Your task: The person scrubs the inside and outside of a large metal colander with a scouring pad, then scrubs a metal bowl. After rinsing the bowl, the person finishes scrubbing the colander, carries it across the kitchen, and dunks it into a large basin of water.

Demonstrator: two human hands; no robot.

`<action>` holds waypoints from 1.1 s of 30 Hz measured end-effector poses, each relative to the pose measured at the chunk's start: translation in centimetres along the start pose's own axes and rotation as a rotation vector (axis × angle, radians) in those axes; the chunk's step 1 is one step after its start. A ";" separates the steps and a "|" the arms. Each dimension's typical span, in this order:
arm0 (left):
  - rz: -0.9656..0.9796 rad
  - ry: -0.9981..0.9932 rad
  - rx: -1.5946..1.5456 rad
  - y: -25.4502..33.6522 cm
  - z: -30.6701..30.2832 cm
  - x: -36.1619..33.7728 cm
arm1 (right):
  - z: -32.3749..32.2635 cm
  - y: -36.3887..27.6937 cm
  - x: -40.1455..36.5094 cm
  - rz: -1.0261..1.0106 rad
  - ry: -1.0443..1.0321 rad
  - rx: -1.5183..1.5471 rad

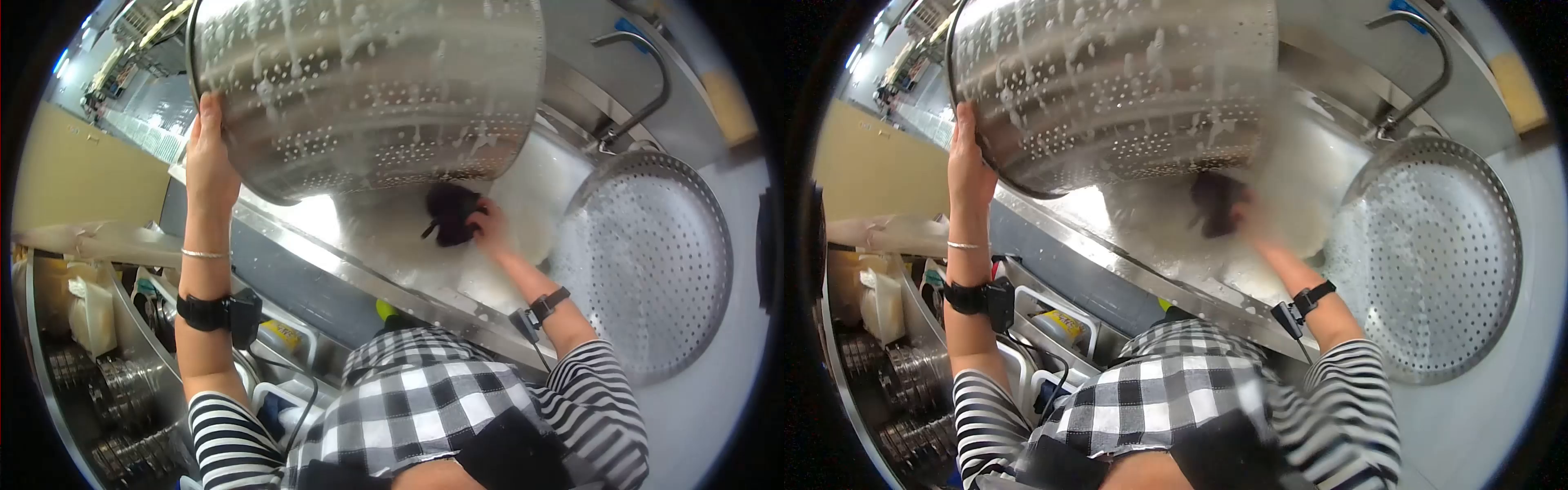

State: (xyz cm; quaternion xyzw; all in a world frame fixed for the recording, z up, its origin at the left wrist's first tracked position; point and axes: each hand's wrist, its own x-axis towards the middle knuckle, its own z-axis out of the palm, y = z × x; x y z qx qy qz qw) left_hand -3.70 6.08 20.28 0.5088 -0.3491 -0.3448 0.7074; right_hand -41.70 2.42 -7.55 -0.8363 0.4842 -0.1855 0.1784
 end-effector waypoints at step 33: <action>-0.118 0.429 0.879 7.9 1.7 15.5 | -8.0 -7.7 15.7 -0.129 0.650 0.690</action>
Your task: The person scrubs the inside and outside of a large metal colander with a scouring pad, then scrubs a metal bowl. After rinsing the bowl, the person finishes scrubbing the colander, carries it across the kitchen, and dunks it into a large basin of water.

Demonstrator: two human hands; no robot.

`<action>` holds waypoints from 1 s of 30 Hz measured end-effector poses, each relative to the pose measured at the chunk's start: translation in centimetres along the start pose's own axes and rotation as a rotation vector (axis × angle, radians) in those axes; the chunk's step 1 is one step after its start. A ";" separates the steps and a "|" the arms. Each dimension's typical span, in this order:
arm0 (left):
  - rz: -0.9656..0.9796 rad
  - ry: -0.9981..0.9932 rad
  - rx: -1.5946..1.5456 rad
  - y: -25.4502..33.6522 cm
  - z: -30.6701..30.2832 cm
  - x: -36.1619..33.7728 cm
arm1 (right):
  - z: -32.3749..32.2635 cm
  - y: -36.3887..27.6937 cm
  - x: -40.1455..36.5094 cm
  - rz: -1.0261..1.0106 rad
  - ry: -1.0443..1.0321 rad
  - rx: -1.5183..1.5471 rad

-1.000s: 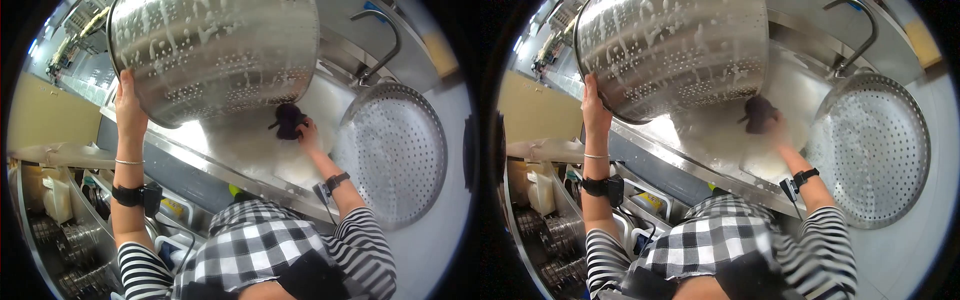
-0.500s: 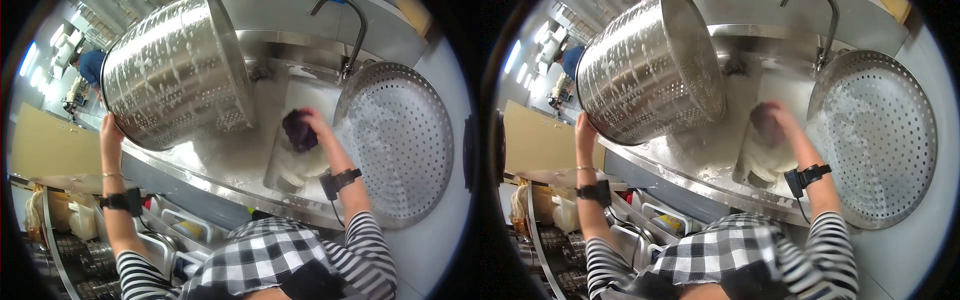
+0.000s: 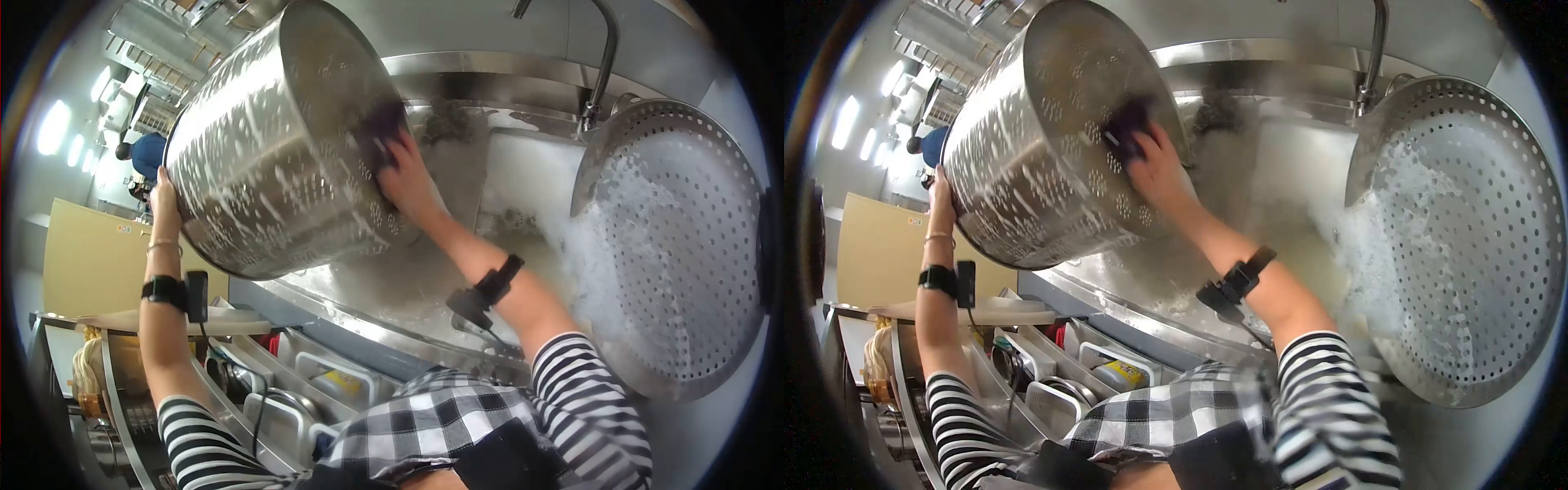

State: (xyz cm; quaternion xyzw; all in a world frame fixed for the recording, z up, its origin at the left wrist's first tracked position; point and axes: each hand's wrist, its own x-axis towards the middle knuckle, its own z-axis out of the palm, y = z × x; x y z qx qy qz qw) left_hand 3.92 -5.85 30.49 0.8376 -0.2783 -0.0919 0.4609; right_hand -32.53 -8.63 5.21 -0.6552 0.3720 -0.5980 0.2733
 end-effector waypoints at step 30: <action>0.151 -0.317 -0.614 -13.5 -1.0 -3.9 | -8.3 -3.5 8.5 0.232 0.040 0.444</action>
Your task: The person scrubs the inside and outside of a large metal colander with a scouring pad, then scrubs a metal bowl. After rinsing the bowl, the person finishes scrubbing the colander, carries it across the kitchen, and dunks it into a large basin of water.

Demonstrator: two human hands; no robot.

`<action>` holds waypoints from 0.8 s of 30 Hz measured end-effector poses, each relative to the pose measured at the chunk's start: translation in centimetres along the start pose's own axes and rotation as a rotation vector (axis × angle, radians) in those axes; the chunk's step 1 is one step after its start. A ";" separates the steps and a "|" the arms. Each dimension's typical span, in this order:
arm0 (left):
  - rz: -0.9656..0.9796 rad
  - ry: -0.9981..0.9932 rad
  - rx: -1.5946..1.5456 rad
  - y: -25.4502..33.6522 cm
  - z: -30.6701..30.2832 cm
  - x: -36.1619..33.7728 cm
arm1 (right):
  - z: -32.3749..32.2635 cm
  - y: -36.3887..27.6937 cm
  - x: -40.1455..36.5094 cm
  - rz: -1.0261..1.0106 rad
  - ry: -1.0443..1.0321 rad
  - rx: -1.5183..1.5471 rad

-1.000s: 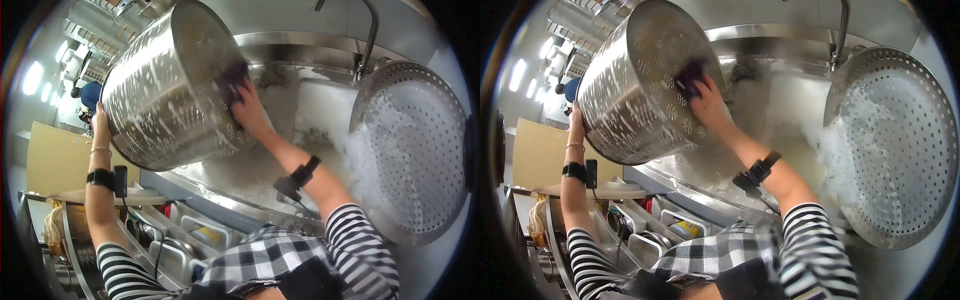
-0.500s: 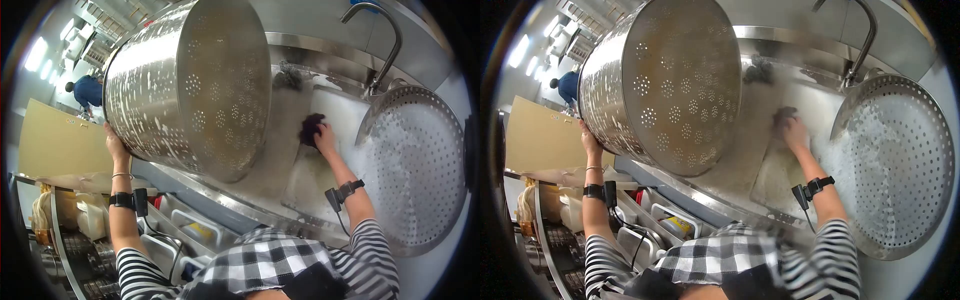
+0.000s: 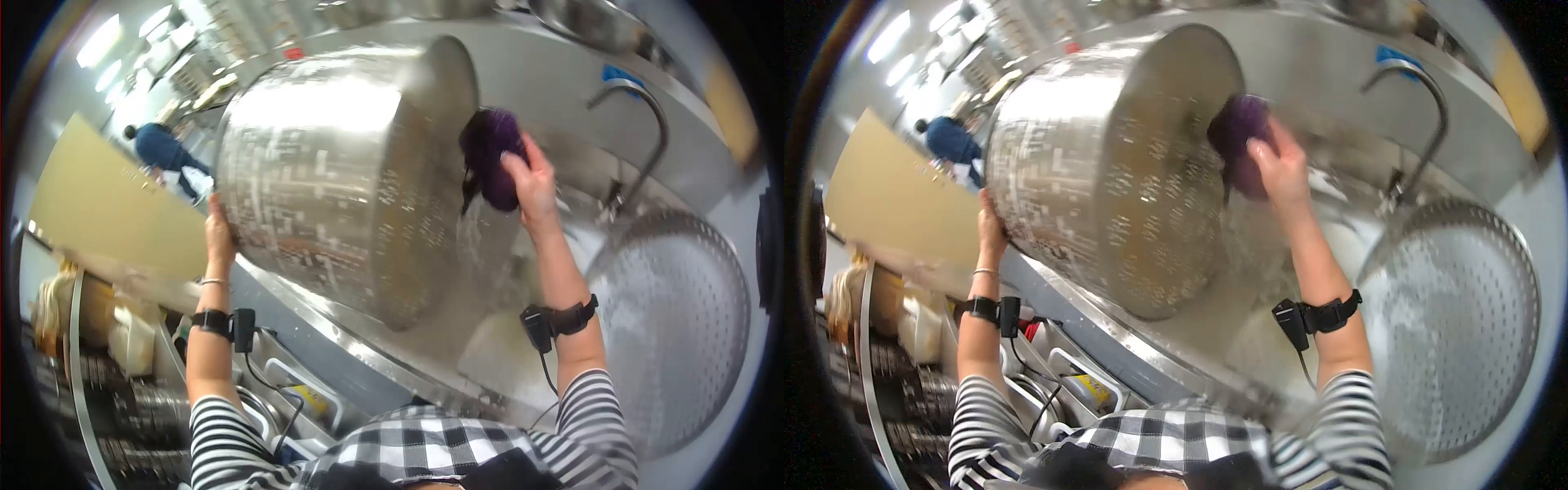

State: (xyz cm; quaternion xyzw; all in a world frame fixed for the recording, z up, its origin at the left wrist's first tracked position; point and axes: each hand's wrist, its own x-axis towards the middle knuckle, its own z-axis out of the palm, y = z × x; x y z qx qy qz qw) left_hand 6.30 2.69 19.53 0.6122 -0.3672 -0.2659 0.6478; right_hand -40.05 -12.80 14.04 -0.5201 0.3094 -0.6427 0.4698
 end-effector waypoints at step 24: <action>0.084 -0.054 -0.015 -0.8 0.7 -1.4 | 1.7 14.2 -12.1 0.640 -0.326 -0.619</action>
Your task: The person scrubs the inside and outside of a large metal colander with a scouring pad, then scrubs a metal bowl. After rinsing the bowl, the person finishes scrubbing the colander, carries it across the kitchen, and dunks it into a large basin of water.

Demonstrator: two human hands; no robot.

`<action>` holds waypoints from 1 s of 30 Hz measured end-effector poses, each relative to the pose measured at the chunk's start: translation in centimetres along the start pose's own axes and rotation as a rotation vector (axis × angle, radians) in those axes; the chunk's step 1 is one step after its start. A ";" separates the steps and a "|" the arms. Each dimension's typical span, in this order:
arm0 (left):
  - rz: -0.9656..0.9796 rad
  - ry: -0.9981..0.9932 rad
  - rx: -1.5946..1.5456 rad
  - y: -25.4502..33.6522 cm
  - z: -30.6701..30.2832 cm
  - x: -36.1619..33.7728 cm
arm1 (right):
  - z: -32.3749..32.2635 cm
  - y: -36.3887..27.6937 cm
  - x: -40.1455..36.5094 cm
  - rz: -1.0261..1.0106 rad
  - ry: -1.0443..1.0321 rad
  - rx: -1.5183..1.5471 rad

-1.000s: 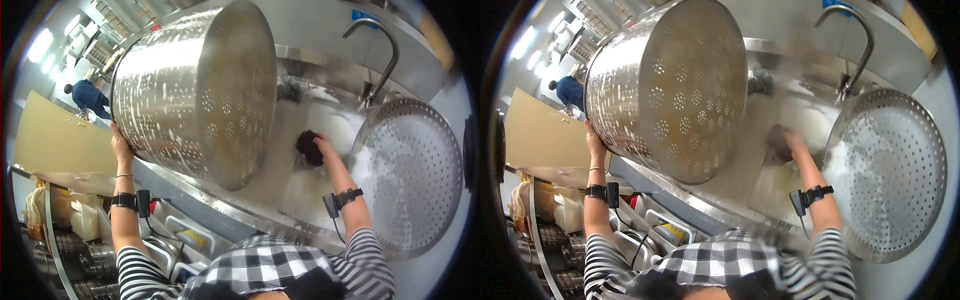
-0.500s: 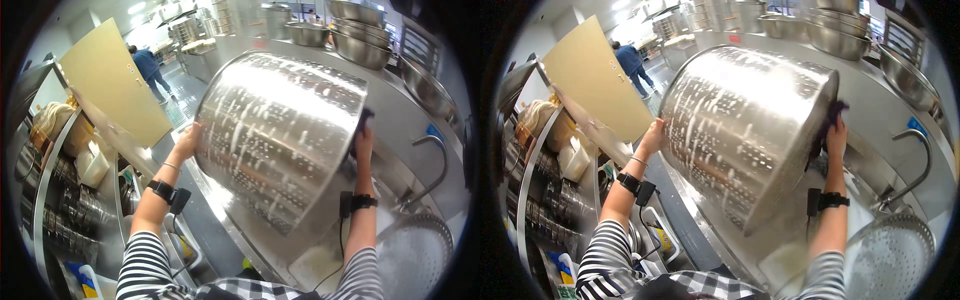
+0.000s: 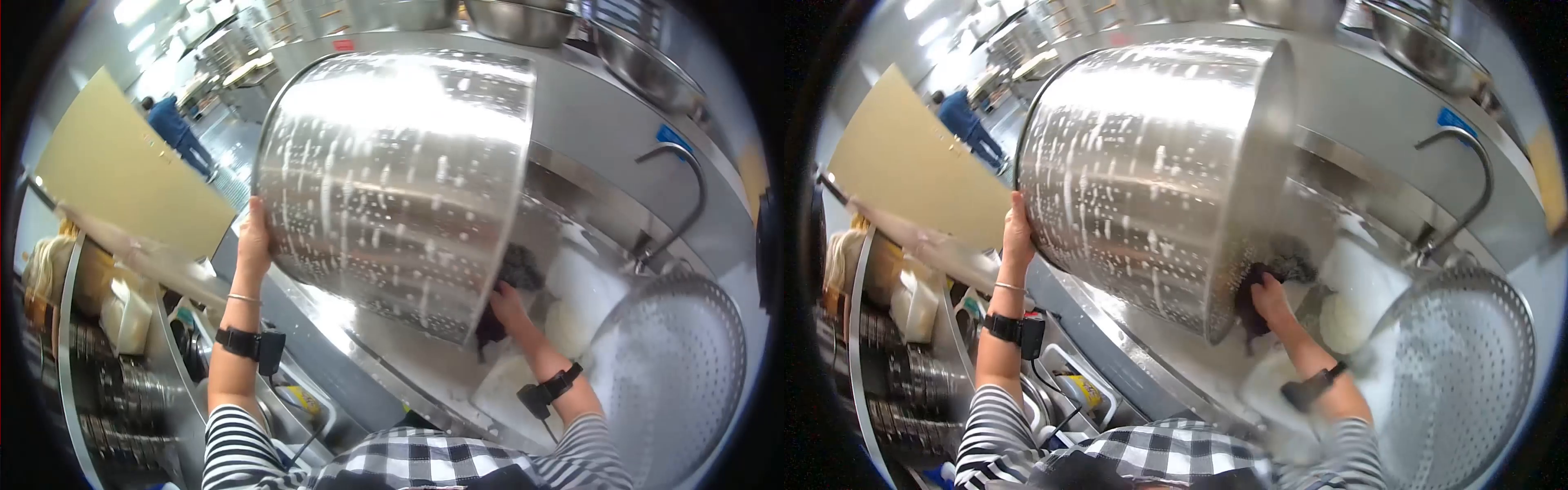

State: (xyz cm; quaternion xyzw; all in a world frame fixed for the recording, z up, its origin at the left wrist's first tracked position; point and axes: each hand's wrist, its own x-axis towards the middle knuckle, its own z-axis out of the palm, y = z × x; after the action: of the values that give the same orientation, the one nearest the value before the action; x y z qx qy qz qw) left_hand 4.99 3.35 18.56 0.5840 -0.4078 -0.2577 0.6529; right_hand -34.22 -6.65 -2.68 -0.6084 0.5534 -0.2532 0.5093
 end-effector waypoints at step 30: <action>-0.073 0.130 -0.059 3.1 4.1 -3.9 | -4.7 -2.4 -10.3 -0.259 -0.046 -0.450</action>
State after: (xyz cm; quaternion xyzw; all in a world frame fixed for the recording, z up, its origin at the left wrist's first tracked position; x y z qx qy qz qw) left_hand -0.91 4.80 20.63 0.5945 -0.3353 -0.2549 0.6850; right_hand -40.00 1.08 3.73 -0.7778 0.5015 -0.1731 0.3370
